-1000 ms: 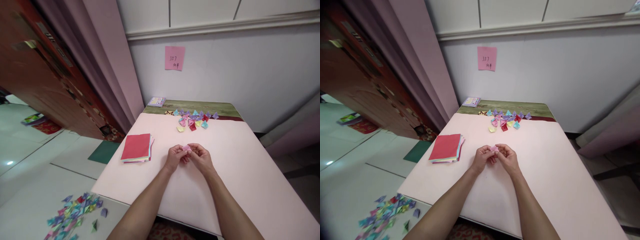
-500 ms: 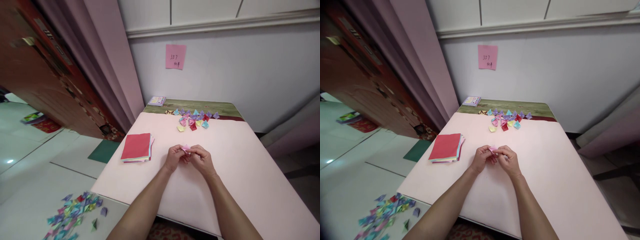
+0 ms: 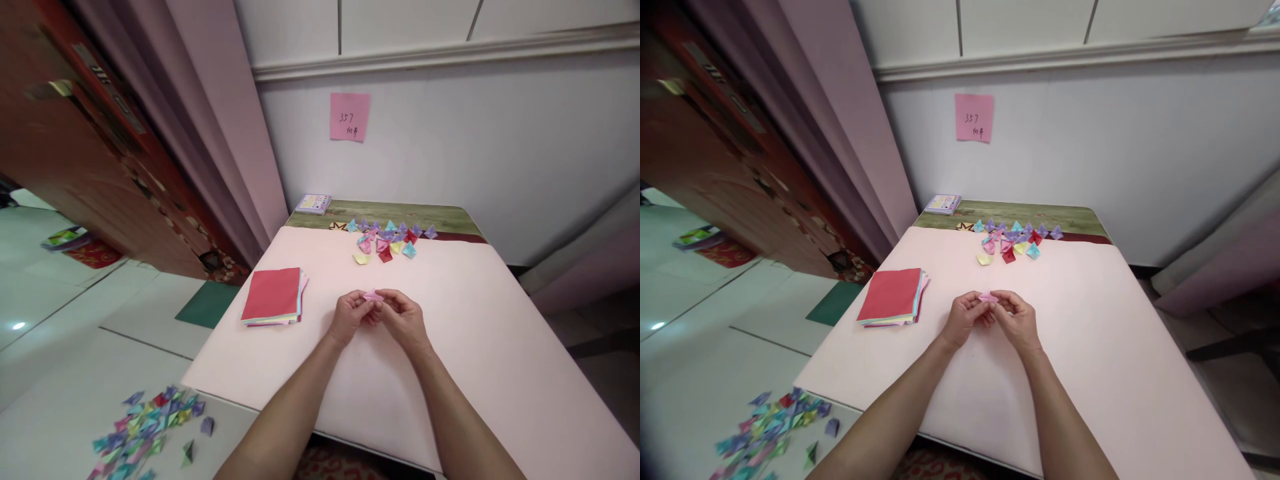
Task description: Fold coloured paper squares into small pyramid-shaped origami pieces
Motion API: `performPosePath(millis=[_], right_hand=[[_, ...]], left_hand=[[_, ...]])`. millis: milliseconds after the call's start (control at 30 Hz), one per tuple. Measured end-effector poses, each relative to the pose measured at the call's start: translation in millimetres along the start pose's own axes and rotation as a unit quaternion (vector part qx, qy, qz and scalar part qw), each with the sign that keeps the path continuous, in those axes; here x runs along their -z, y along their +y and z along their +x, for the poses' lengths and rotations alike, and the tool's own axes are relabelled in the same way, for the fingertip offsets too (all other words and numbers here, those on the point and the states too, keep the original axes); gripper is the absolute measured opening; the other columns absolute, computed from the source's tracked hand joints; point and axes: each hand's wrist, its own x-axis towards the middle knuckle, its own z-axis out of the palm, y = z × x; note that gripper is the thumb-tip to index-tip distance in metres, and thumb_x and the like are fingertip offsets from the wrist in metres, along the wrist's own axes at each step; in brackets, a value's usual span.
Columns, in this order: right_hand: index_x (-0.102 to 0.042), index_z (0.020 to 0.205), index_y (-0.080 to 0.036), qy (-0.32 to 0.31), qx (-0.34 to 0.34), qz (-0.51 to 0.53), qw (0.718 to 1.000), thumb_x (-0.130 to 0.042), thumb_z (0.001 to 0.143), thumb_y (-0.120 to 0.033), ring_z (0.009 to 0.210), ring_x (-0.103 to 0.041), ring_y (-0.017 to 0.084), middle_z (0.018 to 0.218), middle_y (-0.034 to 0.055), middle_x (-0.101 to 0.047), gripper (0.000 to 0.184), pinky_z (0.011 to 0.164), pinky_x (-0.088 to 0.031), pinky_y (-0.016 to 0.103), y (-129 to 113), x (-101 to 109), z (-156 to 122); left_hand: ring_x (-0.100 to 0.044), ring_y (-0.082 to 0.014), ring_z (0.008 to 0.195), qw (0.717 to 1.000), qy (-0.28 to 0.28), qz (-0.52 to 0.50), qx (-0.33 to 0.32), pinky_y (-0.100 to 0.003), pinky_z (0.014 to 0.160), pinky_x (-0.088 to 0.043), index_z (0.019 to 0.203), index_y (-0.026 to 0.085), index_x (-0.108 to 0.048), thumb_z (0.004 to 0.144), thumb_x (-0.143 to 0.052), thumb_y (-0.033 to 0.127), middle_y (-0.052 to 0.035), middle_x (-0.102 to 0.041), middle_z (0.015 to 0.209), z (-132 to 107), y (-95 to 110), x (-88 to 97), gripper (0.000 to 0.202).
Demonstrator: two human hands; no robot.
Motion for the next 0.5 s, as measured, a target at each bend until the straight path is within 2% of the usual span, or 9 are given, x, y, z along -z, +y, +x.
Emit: performPosePath(millis=[67, 233, 333, 433, 500], right_hand=[[-0.072, 0.101, -0.022, 0.02, -0.015, 0.0, 1.0, -0.076, 0.075, -0.042, 0.071, -0.067, 0.02, 0.084, 0.0054, -0.074, 0.033, 0.068, -0.056, 0.034, 3, -1, 0], [-0.071, 0.094, -0.021, 0.032, -0.019, 0.005, 0.999, -0.075, 0.077, -0.038, 0.067, -0.068, 0.018, 0.081, 0.0052, -0.074, 0.025, 0.066, -0.056, 0.032, 2, -2, -1], [-0.071, 0.096, -0.022, 0.046, 0.026, -0.051, 0.997, -0.072, 0.081, -0.036, 0.07, -0.068, 0.018, 0.083, 0.0048, -0.074, 0.021, 0.069, -0.055, 0.032, -3, -2, -2], [-0.074, 0.1, -0.024, 0.016, 0.1, -0.125, 0.987, -0.065, 0.087, -0.033, 0.081, -0.067, 0.019, 0.092, 0.0056, -0.072, 0.018, 0.075, -0.055, 0.032, -7, -1, -1], [-0.074, 0.105, -0.026, -0.005, 0.125, -0.151, 0.981, -0.061, 0.09, -0.032, 0.083, -0.066, 0.018, 0.095, 0.0059, -0.07, 0.021, 0.076, -0.054, 0.032, -8, 1, -1]], left_hand=[[-0.062, -0.0137, 0.049, 1.0, -0.001, 0.016, -0.001, -0.024, 0.05, -0.051, 0.086, 0.012, -0.066, 0.075, -0.075, 0.048, -0.0038, -0.067, 0.06, 0, -2, -0.7, 0.039], [-0.064, -0.0149, 0.051, 1.0, 0.006, 0.017, 0.002, -0.025, 0.049, -0.051, 0.083, 0.012, -0.065, 0.072, -0.077, 0.049, -0.0067, -0.07, 0.068, 2, -4, -1.2, 0.041], [-0.064, -0.0145, 0.052, 1.0, 0.001, 0.01, 0.009, -0.026, 0.05, -0.052, 0.085, 0.011, -0.065, 0.073, -0.076, 0.048, -0.0061, -0.07, 0.069, 1, -3, -1.2, 0.04], [-0.064, -0.0139, 0.054, 1.0, -0.007, 0.007, 0.007, -0.026, 0.053, -0.053, 0.086, 0.012, -0.066, 0.074, -0.076, 0.044, -0.0046, -0.07, 0.068, 0, -1, -1.2, 0.036], [-0.064, -0.0134, 0.054, 1.0, -0.005, 0.008, 0.0, -0.025, 0.055, -0.053, 0.086, 0.012, -0.066, 0.075, -0.076, 0.041, -0.0039, -0.069, 0.067, 0, -1, -1.0, 0.033]])
